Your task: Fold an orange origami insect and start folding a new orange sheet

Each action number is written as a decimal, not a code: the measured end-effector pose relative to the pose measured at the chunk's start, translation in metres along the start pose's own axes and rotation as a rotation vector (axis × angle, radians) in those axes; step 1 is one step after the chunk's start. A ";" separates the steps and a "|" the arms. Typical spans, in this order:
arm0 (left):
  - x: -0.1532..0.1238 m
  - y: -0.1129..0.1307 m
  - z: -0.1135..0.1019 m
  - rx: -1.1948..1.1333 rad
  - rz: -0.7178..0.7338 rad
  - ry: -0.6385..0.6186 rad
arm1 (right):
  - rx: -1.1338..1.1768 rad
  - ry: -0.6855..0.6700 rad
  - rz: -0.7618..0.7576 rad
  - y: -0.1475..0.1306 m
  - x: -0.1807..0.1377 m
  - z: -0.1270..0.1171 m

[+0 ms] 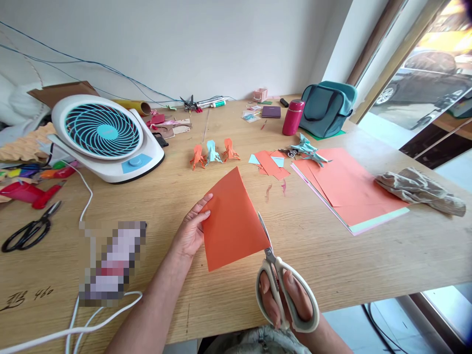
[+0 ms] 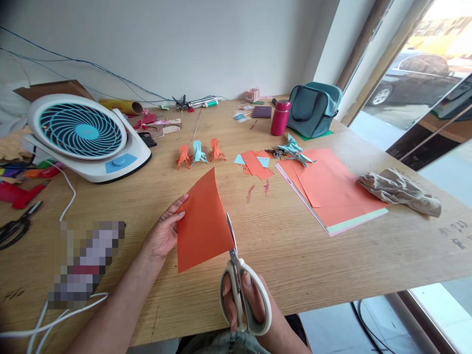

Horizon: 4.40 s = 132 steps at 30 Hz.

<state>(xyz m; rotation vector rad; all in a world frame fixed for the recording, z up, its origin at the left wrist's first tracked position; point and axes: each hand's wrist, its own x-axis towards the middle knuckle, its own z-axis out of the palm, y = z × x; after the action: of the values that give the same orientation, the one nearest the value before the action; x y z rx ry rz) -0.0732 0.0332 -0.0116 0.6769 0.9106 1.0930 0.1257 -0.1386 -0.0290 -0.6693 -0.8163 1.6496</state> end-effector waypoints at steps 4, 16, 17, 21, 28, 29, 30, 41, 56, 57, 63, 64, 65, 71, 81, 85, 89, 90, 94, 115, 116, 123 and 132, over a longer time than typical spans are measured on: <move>0.001 0.000 -0.003 0.032 0.006 -0.002 | -0.027 0.046 -0.010 0.001 -0.001 0.000; -0.002 0.001 0.000 0.046 -0.053 -0.024 | -0.068 0.064 0.044 -0.004 0.003 0.003; -0.002 0.001 -0.001 0.048 -0.051 -0.024 | -0.074 0.066 0.042 -0.004 0.003 0.003; 0.000 -0.001 -0.004 0.051 -0.042 -0.031 | -0.083 0.083 0.039 -0.004 0.003 0.004; -0.001 0.001 -0.001 0.012 -0.067 -0.037 | -0.082 0.054 0.052 -0.007 0.006 0.006; -0.002 0.001 0.000 0.010 -0.078 -0.040 | -0.091 0.050 0.048 -0.008 0.007 0.007; -0.002 0.001 0.001 0.009 -0.086 -0.044 | -0.102 0.048 0.041 -0.008 0.008 0.007; -0.002 0.001 -0.001 0.026 -0.088 -0.043 | -0.104 0.081 0.000 -0.005 0.015 0.003; 0.000 -0.002 -0.003 0.050 -0.079 -0.081 | -0.086 0.132 0.029 0.005 0.026 0.001; 0.000 -0.001 -0.003 0.051 -0.080 -0.077 | -0.094 0.141 0.032 0.004 0.025 0.002; 0.000 0.000 -0.003 0.048 -0.091 -0.069 | -0.084 0.162 0.013 0.004 0.025 0.002; 0.000 0.000 -0.003 0.047 -0.092 -0.072 | -0.077 0.144 0.010 0.006 0.026 0.000; -0.001 0.000 -0.003 0.045 -0.094 -0.074 | -0.074 0.132 0.009 0.008 0.026 -0.001; 0.000 -0.001 -0.003 0.052 -0.103 -0.074 | -0.063 0.169 0.010 0.012 0.030 -0.002; -0.001 0.000 -0.005 0.079 -0.098 -0.078 | -0.060 0.181 -0.026 -0.002 0.029 0.008; -0.001 0.000 -0.005 0.084 -0.097 -0.078 | -0.081 0.192 0.007 -0.001 0.028 0.007; -0.003 0.001 -0.002 0.087 -0.111 -0.081 | -0.093 0.189 0.019 -0.001 0.029 0.006; -0.003 0.001 -0.002 0.088 -0.114 -0.082 | -0.102 0.194 0.014 -0.002 0.029 0.007; -0.005 0.002 0.000 0.092 -0.121 -0.082 | -0.133 0.203 -0.016 -0.009 0.031 0.012; -0.003 0.001 -0.001 0.088 -0.114 -0.073 | -0.249 0.181 -0.072 -0.029 0.024 -0.002; -0.002 0.001 -0.001 0.089 -0.104 -0.066 | -0.282 0.180 -0.060 -0.035 0.022 -0.009; -0.001 0.001 0.001 0.106 -0.087 -0.039 | -1.636 0.435 0.011 -0.092 0.016 -0.085; -0.003 0.002 0.004 0.096 -0.058 -0.032 | -2.277 0.481 0.015 -0.115 0.028 -0.136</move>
<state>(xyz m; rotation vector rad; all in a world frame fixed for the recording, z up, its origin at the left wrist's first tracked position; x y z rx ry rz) -0.0710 0.0312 -0.0077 0.7404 0.9544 0.9897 0.2926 -0.0726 -0.0189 -2.3096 -2.0309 -0.2608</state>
